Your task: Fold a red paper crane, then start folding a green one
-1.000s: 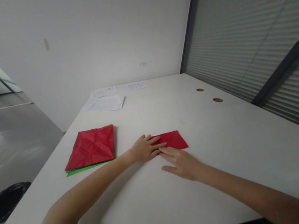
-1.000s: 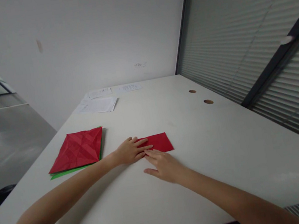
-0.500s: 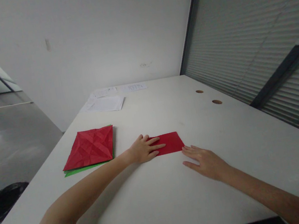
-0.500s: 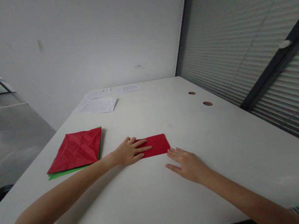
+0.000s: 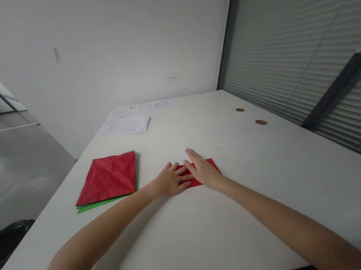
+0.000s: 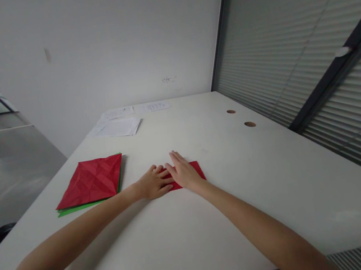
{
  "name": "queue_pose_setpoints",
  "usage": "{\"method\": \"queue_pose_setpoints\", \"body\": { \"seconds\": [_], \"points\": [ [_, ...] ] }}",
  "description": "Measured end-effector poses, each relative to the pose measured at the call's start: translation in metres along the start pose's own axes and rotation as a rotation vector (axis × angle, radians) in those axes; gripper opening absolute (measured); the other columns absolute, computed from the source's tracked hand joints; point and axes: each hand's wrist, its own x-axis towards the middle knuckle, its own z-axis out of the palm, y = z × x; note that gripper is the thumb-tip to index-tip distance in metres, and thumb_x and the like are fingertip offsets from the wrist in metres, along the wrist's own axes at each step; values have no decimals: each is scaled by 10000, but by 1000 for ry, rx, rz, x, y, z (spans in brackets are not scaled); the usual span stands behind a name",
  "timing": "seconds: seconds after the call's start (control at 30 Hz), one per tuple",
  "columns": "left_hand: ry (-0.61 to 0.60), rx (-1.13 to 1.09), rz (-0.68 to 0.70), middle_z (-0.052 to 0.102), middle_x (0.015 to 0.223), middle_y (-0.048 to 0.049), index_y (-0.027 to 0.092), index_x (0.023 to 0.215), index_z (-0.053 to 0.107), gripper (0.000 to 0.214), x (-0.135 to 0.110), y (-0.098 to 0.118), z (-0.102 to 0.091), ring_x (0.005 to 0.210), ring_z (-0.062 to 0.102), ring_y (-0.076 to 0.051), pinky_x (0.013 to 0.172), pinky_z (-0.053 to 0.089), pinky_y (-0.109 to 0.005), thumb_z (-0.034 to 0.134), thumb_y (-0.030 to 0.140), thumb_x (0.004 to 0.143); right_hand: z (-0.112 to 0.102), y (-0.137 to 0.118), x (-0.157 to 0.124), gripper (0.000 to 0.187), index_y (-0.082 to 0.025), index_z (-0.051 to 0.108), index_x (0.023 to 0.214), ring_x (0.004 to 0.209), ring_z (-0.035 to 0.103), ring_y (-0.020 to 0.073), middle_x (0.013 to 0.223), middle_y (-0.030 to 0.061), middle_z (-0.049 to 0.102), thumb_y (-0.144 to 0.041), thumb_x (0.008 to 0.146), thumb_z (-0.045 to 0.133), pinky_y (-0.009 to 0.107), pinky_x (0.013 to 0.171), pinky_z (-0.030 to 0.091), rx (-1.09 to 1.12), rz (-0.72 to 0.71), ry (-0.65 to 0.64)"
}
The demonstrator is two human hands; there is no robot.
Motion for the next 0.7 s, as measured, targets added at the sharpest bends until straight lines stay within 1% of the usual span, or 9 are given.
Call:
{"method": "queue_pose_setpoints", "body": {
  "seconds": [0.07, 0.17, 0.27, 0.33, 0.4, 0.5, 0.57, 0.63, 0.7],
  "points": [
    [-10, 4, -11, 591, 1263, -71, 319, 1177, 652, 352, -1, 0, 2, 1088, 454, -288, 896, 325, -437, 384, 417, 971, 18, 0, 10, 637, -180, 259, 1510, 1432, 272, 240, 1517, 122, 369, -523, 972, 260, 455, 1139, 304, 100, 5, -57],
    [-20, -8, -45, 612, 1232, -75, 294, 1123, 677, 362, -2, -1, 4, 1108, 469, -288, 939, 331, -456, 376, 432, 976, 28, 7, 9, 700, -142, 228, 1517, 1451, 213, 242, 1552, 152, 280, -570, 963, 242, 447, 1161, 254, 50, -11, -155],
    [-2, -35, -60, 547, 1349, -64, 309, 1235, 611, 364, -5, -1, 6, 1254, 403, -299, 1035, 290, -484, 381, 423, 978, 19, 21, 0, 742, -87, 244, 1505, 1454, 198, 255, 1551, 190, 255, -590, 961, 210, 457, 1166, 223, -125, -19, -198],
    [5, -55, -82, 452, 1455, -57, 302, 1350, 511, 418, -5, -2, 7, 1368, 296, -316, 1090, 232, -520, 372, 437, 979, 10, 31, -6, 751, -105, 296, 1491, 1454, 191, 274, 1548, 183, 266, -618, 950, 209, 485, 1162, 208, -254, -7, -211],
    [-9, -79, -123, 372, 1515, -57, 274, 1440, 391, 508, -7, -2, 8, 1419, 228, -325, 1115, 193, -543, 341, 482, 979, 2, 39, -9, 763, -132, 341, 1477, 1456, 176, 289, 1555, 169, 258, -651, 936, 199, 504, 1160, 193, -341, 14, -232],
    [-52, -97, -179, 331, 1535, -79, 218, 1512, 219, 620, -14, -2, 9, 1437, 221, -305, 1138, 167, -535, 267, 535, 981, -5, 43, -10, 824, -130, 324, 1486, 1460, 151, 303, 1569, 166, 211, -698, 910, 165, 496, 1167, 167, -380, 36, -282],
    [-76, -91, -214, 305, 1542, -100, 179, 1525, 152, 652, -24, -2, 8, 1441, 227, -287, 1147, 167, -520, 213, 542, 987, -7, 42, -9, 860, -119, 296, 1496, 1462, 138, 306, 1575, 166, 187, -716, 896, 144, 487, 1173, 149, -383, 48, -308],
    [-95, -76, -251, 260, 1554, -126, 143, 1524, 134, 677, -37, -3, 5, 1439, 238, -281, 1147, 184, -510, 177, 552, 987, -7, 40, -9, 873, -119, 280, 1502, 1464, 130, 304, 1579, 162, 172, -724, 890, 126, 485, 1177, 138, -380, 60, -325],
    [-121, -56, -276, 252, 1550, -154, 125, 1516, 165, 710, -49, -5, 2, 1434, 254, -289, 1136, 218, -510, 176, 584, 976, -8, 39, -8, 881, -120, 273, 1504, 1465, 122, 302, 1581, 160, 164, -729, 886, 120, 485, 1178, 131, -373, 65, -339]
  ]
}}
